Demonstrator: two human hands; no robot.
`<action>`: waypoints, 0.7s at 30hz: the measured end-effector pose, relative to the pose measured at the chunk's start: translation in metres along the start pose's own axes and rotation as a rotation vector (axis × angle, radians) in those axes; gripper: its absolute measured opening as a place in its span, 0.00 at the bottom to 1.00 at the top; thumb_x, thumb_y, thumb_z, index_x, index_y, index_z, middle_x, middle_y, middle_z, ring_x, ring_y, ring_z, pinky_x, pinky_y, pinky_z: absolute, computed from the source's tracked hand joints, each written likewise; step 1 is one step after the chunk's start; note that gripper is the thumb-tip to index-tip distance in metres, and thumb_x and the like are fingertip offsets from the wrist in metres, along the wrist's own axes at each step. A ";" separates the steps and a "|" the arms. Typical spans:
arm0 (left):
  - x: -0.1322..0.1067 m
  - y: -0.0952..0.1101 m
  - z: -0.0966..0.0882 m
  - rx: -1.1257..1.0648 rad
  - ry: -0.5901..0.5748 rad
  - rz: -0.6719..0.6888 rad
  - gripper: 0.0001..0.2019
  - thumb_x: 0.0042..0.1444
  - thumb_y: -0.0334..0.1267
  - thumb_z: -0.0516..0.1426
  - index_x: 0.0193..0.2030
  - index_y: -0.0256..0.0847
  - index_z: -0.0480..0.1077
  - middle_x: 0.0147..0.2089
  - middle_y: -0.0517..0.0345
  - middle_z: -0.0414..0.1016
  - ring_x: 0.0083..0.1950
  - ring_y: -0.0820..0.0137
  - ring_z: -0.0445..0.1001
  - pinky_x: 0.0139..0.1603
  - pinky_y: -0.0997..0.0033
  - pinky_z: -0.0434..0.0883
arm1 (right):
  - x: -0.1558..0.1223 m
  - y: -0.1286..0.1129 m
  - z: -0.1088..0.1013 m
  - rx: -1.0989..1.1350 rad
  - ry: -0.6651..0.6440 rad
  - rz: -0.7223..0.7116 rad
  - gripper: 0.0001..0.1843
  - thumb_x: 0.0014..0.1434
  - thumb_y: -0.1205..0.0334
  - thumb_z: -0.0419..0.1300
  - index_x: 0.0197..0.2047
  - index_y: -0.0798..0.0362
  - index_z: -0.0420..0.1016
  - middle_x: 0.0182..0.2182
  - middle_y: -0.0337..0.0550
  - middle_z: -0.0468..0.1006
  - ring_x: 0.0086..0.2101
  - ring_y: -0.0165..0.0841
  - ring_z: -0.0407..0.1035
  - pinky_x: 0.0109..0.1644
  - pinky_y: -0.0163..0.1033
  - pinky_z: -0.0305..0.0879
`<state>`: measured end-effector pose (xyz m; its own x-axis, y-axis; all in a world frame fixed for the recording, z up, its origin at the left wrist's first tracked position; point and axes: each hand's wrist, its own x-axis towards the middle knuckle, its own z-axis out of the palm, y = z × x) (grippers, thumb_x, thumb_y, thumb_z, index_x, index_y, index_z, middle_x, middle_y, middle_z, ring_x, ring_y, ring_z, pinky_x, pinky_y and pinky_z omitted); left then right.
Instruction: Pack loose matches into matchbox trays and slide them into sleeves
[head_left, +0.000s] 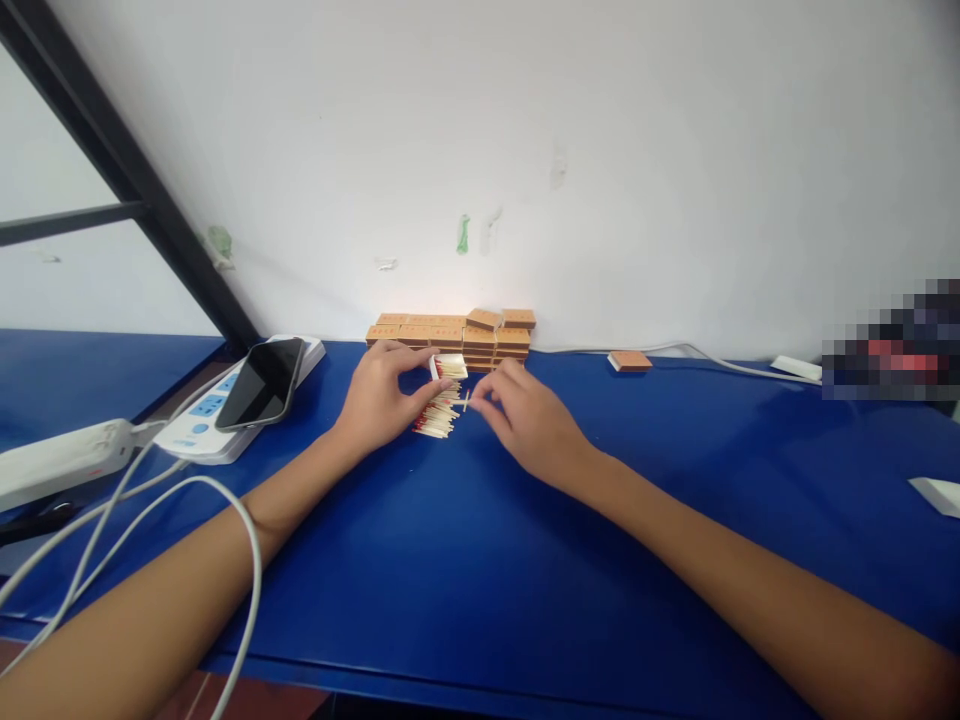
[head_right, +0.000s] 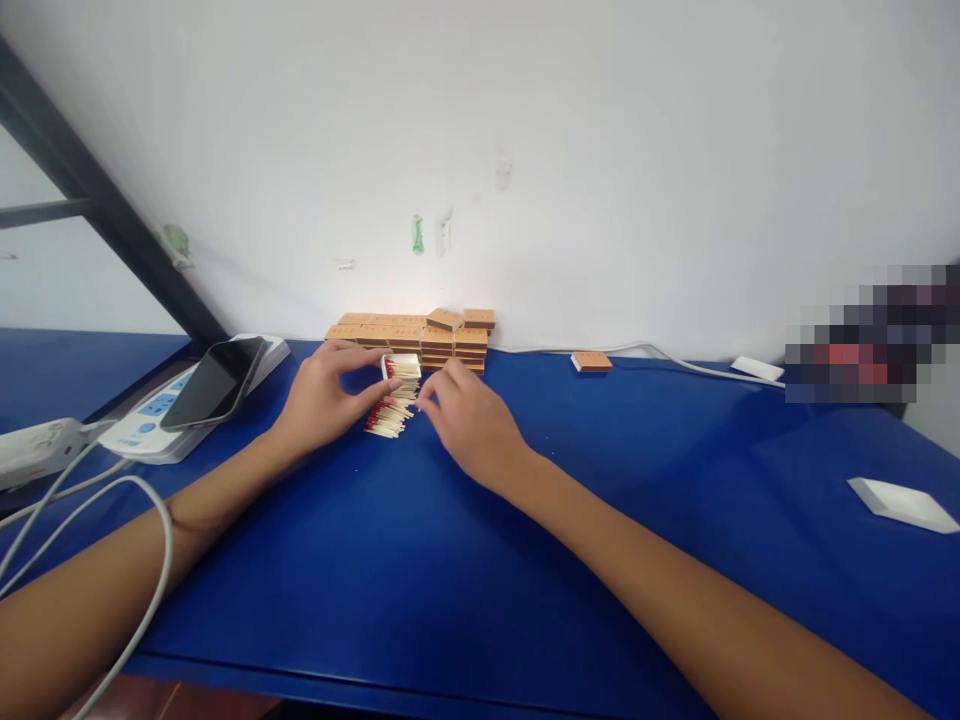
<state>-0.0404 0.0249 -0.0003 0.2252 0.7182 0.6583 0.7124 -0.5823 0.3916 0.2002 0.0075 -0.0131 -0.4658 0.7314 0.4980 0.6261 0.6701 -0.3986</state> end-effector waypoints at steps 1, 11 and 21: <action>0.000 0.001 0.000 -0.009 -0.023 0.020 0.16 0.61 0.48 0.72 0.54 0.48 0.85 0.48 0.51 0.87 0.52 0.54 0.80 0.54 0.52 0.78 | 0.001 0.005 -0.004 0.005 0.039 0.029 0.06 0.76 0.63 0.57 0.45 0.51 0.74 0.45 0.47 0.75 0.42 0.38 0.73 0.49 0.44 0.69; -0.008 0.020 0.004 -0.212 -0.164 0.022 0.17 0.61 0.51 0.72 0.54 0.50 0.85 0.47 0.52 0.87 0.50 0.56 0.81 0.52 0.55 0.78 | 0.005 0.016 -0.011 -0.030 0.101 0.039 0.05 0.75 0.64 0.57 0.44 0.50 0.73 0.45 0.47 0.75 0.43 0.39 0.73 0.50 0.45 0.69; -0.006 0.017 0.004 -0.251 -0.148 -0.021 0.17 0.61 0.51 0.72 0.53 0.50 0.85 0.47 0.53 0.87 0.50 0.56 0.81 0.54 0.53 0.78 | 0.003 0.011 -0.011 0.012 0.147 -0.044 0.07 0.76 0.63 0.55 0.44 0.51 0.74 0.42 0.47 0.75 0.41 0.38 0.73 0.46 0.44 0.69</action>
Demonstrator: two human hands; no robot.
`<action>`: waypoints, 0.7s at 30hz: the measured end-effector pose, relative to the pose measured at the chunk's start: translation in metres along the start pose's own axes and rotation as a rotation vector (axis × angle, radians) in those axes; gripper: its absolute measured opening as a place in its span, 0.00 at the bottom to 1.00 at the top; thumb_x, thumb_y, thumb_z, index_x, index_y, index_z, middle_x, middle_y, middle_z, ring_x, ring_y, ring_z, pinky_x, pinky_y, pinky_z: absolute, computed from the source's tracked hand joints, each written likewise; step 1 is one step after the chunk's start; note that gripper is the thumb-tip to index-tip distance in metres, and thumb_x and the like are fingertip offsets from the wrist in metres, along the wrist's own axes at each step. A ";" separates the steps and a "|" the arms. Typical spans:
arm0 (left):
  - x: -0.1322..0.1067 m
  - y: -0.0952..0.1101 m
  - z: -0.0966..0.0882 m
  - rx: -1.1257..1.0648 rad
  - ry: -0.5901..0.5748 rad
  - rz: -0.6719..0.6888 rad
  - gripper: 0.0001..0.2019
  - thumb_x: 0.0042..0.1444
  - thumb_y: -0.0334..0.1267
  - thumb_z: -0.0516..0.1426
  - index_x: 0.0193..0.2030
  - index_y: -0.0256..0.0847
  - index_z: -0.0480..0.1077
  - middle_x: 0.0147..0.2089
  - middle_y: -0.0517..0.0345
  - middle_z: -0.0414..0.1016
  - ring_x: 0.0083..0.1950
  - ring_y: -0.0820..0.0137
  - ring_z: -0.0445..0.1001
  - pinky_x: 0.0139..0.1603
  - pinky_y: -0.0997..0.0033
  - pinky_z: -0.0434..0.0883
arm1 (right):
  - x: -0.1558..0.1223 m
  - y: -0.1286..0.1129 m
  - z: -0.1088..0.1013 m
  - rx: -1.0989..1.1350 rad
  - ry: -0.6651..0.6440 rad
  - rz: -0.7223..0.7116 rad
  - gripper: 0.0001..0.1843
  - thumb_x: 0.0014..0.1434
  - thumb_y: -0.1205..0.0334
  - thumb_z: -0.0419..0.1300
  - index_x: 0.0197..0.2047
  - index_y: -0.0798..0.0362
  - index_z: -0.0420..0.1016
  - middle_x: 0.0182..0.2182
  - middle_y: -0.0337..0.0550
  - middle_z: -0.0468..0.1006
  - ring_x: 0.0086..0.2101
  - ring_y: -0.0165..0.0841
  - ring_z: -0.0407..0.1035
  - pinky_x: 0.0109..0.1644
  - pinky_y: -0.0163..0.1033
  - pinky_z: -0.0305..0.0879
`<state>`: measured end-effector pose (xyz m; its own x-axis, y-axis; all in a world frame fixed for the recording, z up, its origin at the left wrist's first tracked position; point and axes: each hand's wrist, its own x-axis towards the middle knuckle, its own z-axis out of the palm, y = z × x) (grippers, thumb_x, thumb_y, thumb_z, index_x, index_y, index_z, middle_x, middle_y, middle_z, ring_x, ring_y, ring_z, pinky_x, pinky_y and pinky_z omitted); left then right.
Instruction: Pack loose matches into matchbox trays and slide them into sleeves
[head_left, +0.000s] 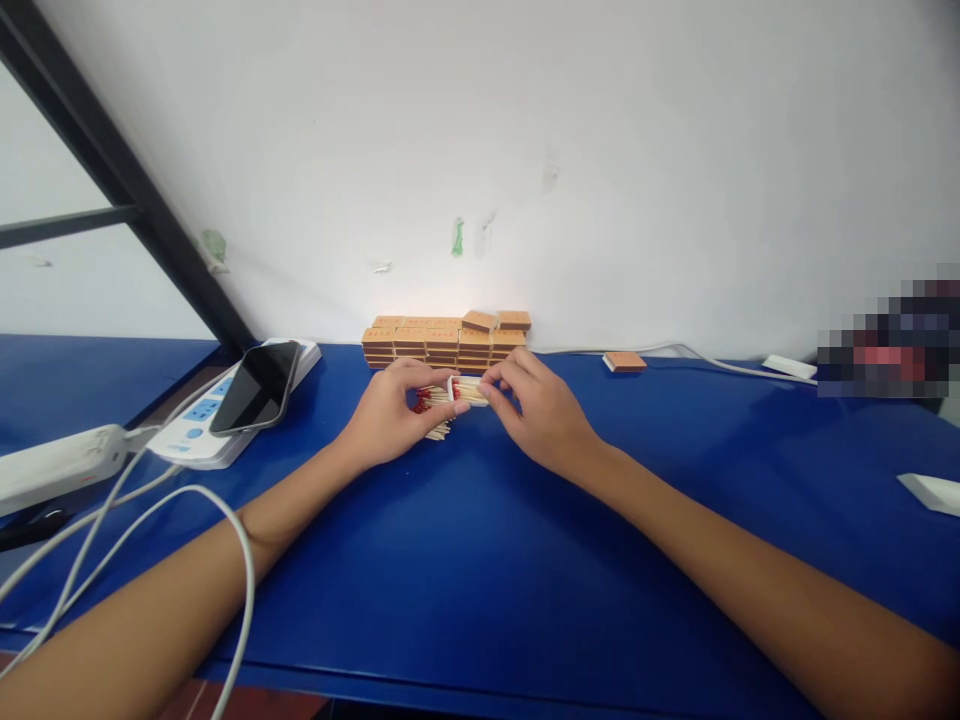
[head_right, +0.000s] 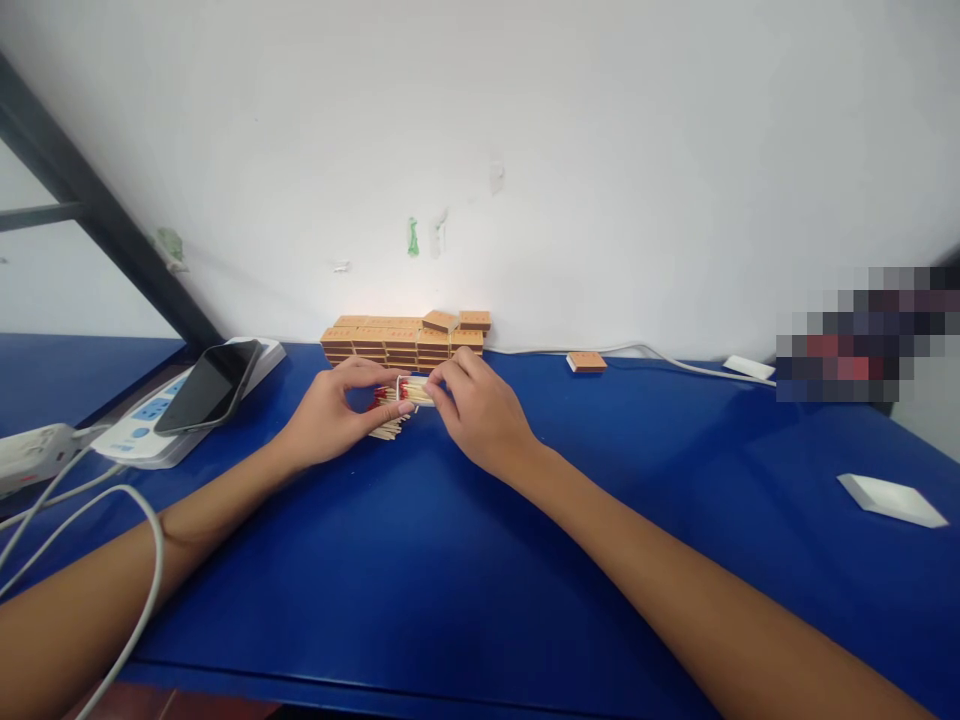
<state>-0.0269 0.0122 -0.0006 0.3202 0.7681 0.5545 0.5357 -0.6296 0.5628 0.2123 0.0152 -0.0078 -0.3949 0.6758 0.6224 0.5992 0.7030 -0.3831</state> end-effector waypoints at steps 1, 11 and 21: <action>0.000 -0.001 0.000 0.006 0.006 -0.001 0.17 0.61 0.51 0.72 0.53 0.50 0.85 0.47 0.54 0.87 0.49 0.56 0.81 0.54 0.53 0.77 | 0.000 -0.002 0.000 0.012 0.014 -0.001 0.08 0.76 0.63 0.55 0.44 0.51 0.74 0.42 0.47 0.75 0.40 0.37 0.73 0.46 0.44 0.69; 0.004 -0.008 -0.005 0.077 0.201 -0.067 0.14 0.63 0.51 0.70 0.51 0.49 0.86 0.48 0.53 0.88 0.53 0.53 0.83 0.58 0.48 0.77 | -0.010 -0.025 0.028 0.114 -0.212 -0.061 0.04 0.72 0.66 0.63 0.42 0.51 0.78 0.39 0.42 0.76 0.36 0.33 0.70 0.44 0.40 0.66; 0.003 -0.005 -0.005 0.106 0.202 -0.039 0.12 0.64 0.48 0.69 0.50 0.48 0.86 0.49 0.55 0.89 0.54 0.54 0.84 0.57 0.52 0.77 | -0.009 -0.031 0.038 0.116 -0.294 0.004 0.03 0.69 0.69 0.67 0.41 0.53 0.79 0.37 0.40 0.74 0.35 0.32 0.68 0.42 0.39 0.64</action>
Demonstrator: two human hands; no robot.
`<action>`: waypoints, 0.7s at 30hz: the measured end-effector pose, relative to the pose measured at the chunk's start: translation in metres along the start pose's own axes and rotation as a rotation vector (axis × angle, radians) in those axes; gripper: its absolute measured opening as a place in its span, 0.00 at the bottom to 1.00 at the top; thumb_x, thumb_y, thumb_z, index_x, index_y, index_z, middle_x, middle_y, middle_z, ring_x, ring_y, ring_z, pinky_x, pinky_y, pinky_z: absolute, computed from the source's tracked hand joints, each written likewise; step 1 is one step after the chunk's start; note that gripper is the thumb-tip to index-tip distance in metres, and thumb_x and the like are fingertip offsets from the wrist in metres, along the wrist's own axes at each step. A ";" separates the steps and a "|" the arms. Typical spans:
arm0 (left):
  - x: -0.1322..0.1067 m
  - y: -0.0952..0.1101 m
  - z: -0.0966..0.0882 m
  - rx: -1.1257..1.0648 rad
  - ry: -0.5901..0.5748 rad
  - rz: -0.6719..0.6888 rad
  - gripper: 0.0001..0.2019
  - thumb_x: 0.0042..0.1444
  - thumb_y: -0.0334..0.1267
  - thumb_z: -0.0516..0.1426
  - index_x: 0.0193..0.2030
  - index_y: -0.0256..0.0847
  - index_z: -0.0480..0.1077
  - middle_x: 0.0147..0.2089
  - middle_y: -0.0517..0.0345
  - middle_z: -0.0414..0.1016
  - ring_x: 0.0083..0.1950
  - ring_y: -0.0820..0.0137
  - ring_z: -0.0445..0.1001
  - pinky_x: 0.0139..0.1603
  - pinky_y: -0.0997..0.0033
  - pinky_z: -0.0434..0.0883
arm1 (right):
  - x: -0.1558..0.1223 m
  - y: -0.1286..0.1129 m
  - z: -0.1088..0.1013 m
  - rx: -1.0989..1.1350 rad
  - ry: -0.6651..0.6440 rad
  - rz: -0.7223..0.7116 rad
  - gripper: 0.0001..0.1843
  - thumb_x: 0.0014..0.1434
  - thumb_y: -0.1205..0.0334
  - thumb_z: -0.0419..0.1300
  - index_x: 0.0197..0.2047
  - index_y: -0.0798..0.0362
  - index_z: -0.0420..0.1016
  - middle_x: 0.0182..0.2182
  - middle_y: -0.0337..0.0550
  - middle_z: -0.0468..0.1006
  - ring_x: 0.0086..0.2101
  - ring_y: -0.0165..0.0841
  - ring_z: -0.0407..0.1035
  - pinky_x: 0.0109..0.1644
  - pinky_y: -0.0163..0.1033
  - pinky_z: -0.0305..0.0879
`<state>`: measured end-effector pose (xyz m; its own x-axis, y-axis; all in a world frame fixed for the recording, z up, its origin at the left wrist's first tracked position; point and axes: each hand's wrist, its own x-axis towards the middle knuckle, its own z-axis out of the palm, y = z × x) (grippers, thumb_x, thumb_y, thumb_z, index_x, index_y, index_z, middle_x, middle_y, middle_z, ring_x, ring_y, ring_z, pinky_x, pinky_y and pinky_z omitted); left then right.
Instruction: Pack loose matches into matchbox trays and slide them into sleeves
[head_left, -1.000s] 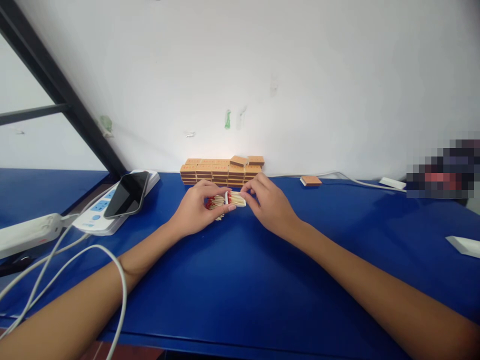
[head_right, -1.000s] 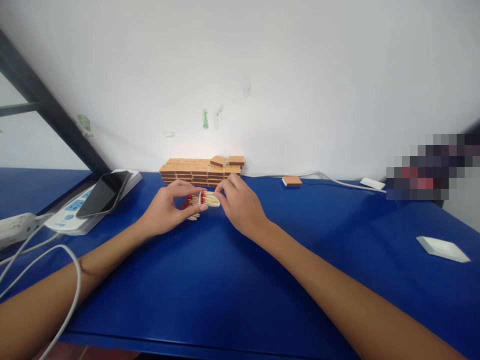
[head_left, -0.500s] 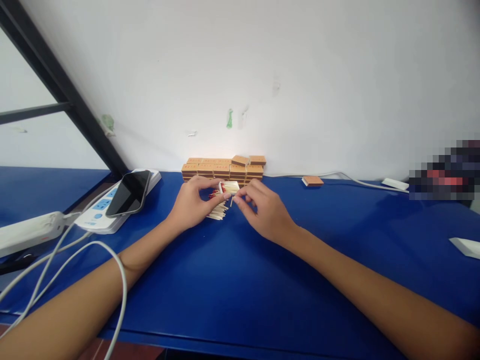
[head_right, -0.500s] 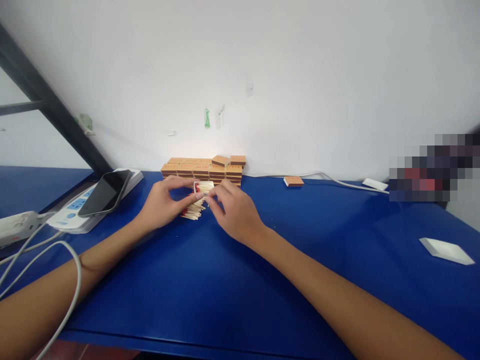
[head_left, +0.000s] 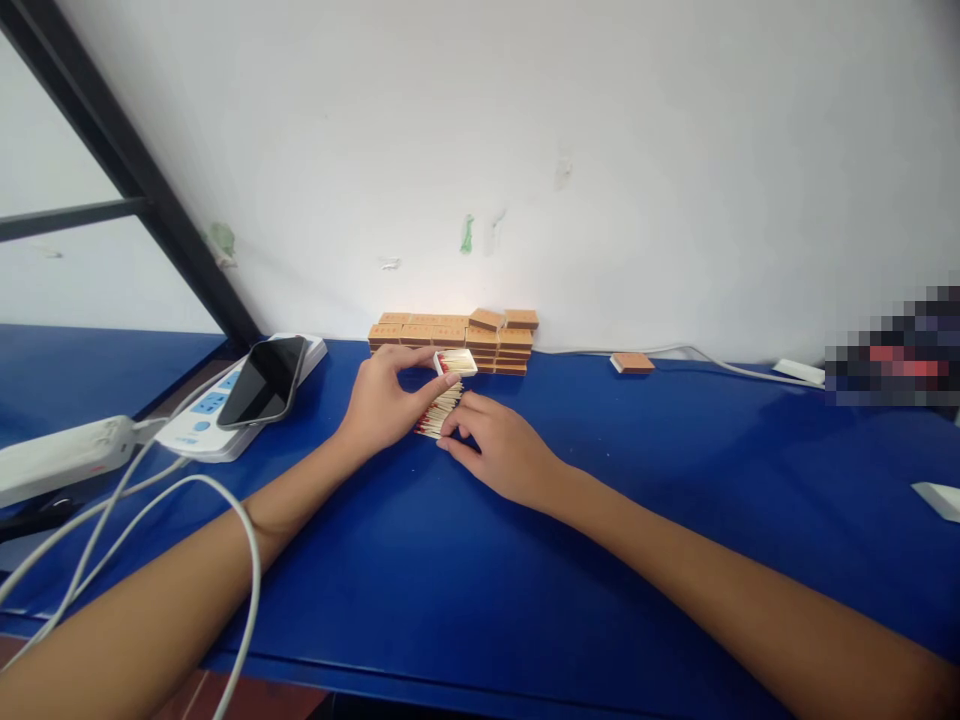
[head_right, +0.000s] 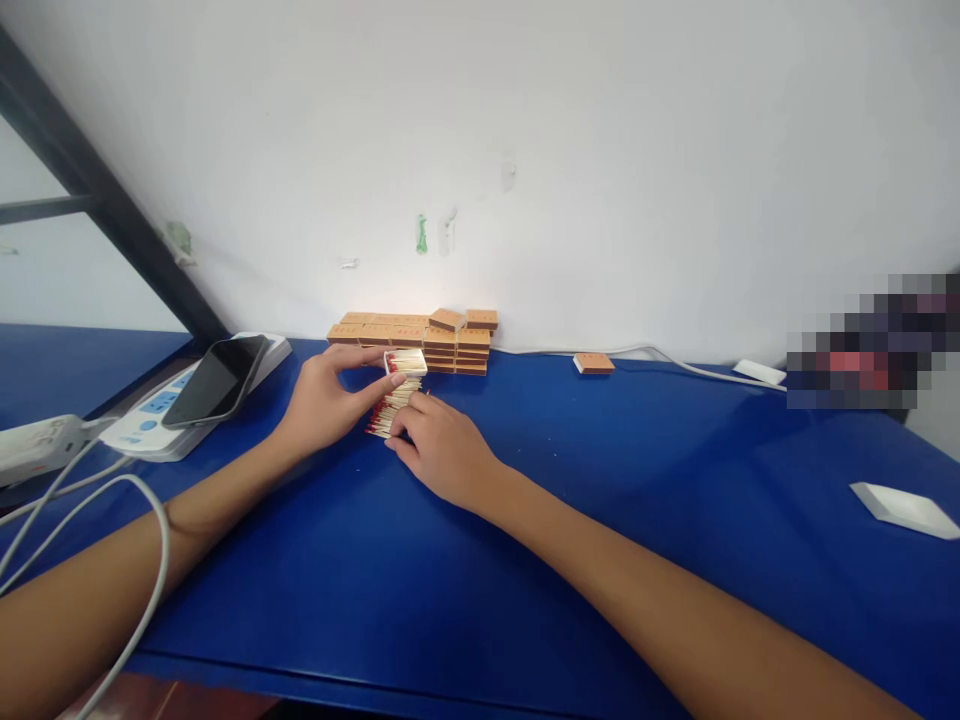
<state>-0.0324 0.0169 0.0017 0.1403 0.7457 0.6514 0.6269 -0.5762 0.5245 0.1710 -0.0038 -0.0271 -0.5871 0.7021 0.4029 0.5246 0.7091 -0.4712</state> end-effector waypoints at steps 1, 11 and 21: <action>0.000 0.000 0.000 0.000 0.000 -0.002 0.12 0.64 0.48 0.69 0.50 0.49 0.86 0.49 0.54 0.89 0.54 0.54 0.84 0.57 0.51 0.77 | 0.000 -0.001 0.000 -0.002 -0.003 0.011 0.03 0.69 0.69 0.67 0.41 0.53 0.79 0.37 0.40 0.74 0.35 0.32 0.68 0.42 0.39 0.64; -0.001 -0.003 0.001 0.010 -0.012 -0.043 0.17 0.63 0.51 0.70 0.54 0.46 0.85 0.51 0.52 0.88 0.55 0.53 0.83 0.59 0.48 0.77 | 0.004 -0.009 -0.002 -0.076 -0.084 0.092 0.06 0.72 0.68 0.64 0.39 0.53 0.77 0.40 0.43 0.76 0.40 0.36 0.70 0.46 0.42 0.65; 0.001 -0.008 -0.001 0.134 -0.082 0.049 0.14 0.63 0.48 0.71 0.51 0.46 0.85 0.48 0.52 0.88 0.51 0.54 0.82 0.53 0.53 0.78 | -0.006 0.010 -0.029 -0.008 -0.104 -0.038 0.06 0.77 0.66 0.57 0.45 0.52 0.73 0.44 0.43 0.75 0.39 0.34 0.70 0.48 0.41 0.67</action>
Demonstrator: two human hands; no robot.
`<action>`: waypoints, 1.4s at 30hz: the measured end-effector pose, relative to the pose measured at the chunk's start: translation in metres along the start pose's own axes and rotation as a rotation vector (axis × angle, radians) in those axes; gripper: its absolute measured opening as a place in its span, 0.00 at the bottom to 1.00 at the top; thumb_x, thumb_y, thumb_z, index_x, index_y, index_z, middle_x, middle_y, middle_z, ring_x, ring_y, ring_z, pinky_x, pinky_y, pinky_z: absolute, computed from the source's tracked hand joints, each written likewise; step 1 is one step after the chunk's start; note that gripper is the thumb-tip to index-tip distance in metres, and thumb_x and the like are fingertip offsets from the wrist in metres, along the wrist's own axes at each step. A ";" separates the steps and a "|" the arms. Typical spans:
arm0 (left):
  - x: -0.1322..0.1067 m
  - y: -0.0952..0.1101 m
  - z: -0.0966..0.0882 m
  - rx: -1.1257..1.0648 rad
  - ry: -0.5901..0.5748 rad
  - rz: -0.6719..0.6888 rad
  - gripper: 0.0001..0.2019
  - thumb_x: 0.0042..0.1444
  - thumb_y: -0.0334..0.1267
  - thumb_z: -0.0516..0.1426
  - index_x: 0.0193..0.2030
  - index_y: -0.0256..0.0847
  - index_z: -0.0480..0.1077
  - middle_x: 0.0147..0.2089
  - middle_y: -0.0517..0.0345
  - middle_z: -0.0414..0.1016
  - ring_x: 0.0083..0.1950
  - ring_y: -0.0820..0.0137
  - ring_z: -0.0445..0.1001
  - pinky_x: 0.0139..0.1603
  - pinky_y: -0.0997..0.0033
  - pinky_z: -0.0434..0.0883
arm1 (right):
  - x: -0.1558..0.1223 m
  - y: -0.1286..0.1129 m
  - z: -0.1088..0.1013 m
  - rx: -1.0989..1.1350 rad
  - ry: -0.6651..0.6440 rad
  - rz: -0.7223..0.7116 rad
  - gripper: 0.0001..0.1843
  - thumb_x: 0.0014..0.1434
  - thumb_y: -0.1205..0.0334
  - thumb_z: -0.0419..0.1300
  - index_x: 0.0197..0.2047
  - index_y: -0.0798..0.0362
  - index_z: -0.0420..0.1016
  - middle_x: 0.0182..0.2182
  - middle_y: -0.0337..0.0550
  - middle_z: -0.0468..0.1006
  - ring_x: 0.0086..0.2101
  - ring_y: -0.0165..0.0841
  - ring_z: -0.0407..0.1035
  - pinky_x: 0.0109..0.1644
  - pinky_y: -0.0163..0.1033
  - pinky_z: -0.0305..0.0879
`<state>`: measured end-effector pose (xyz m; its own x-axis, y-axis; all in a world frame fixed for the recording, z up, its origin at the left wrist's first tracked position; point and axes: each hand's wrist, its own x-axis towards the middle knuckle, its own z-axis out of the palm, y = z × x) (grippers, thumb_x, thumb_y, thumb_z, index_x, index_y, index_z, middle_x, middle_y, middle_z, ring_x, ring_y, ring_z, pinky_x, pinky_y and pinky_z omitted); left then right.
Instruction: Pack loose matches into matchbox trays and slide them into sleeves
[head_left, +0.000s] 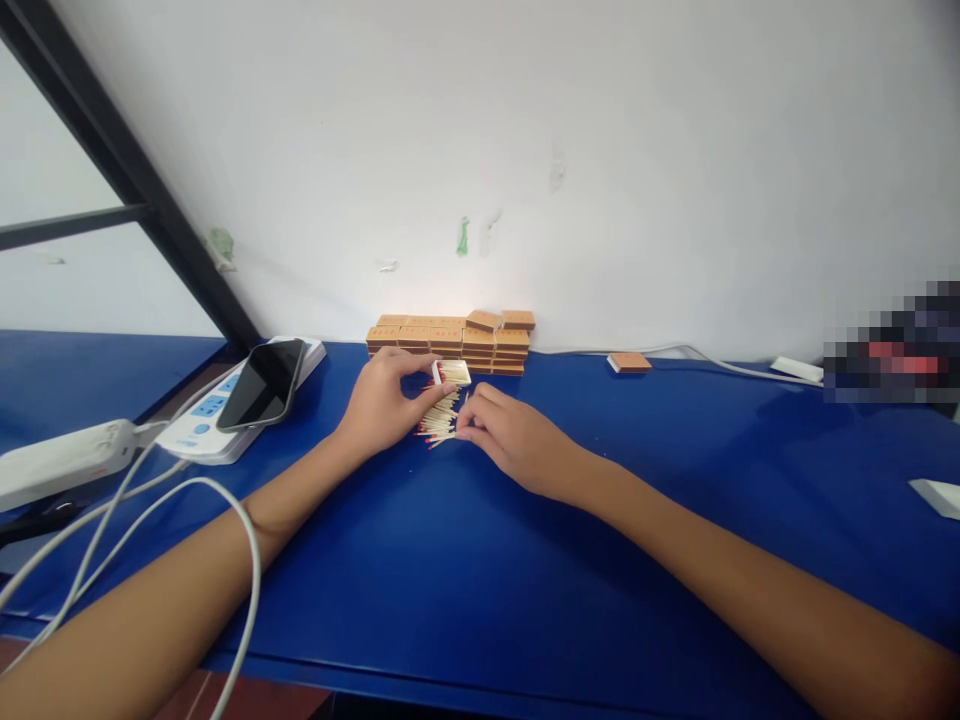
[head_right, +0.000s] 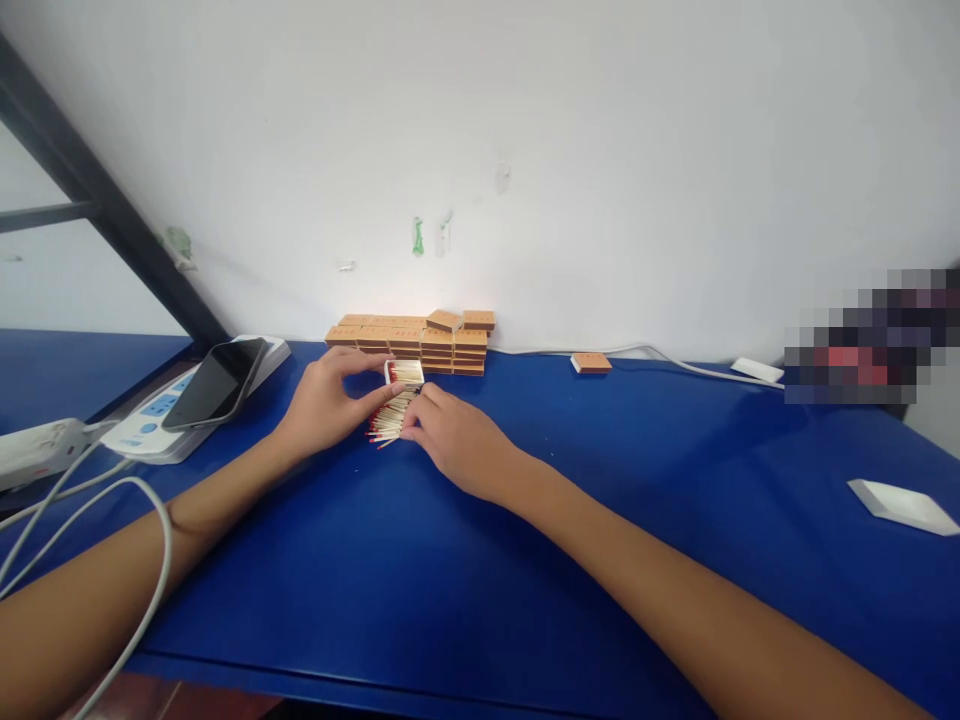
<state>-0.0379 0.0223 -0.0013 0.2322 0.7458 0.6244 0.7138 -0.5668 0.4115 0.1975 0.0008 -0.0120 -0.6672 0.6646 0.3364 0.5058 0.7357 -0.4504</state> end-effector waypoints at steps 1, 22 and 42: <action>0.000 0.000 0.000 0.007 -0.008 0.016 0.13 0.62 0.48 0.71 0.50 0.46 0.85 0.47 0.52 0.88 0.50 0.54 0.82 0.52 0.54 0.77 | -0.001 0.002 -0.003 0.021 0.016 0.005 0.06 0.77 0.65 0.57 0.45 0.52 0.73 0.44 0.43 0.74 0.38 0.34 0.70 0.47 0.41 0.67; -0.002 0.011 0.004 -0.300 -0.159 -0.131 0.19 0.59 0.53 0.72 0.53 0.47 0.87 0.51 0.52 0.88 0.51 0.55 0.84 0.55 0.54 0.78 | 0.003 0.024 -0.012 -0.059 0.469 -0.042 0.10 0.78 0.61 0.53 0.46 0.51 0.76 0.42 0.47 0.75 0.41 0.38 0.73 0.48 0.45 0.71; 0.000 0.003 0.001 -0.244 0.015 -0.169 0.16 0.61 0.51 0.70 0.50 0.45 0.86 0.51 0.51 0.89 0.57 0.51 0.85 0.61 0.48 0.79 | 0.003 0.003 0.022 -0.032 0.102 -0.110 0.04 0.73 0.65 0.63 0.48 0.53 0.81 0.45 0.46 0.76 0.42 0.36 0.72 0.51 0.44 0.71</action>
<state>-0.0348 0.0214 -0.0007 0.1125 0.8328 0.5420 0.5609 -0.5035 0.6572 0.1854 0.0024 -0.0305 -0.6613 0.5886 0.4650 0.4513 0.8073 -0.3801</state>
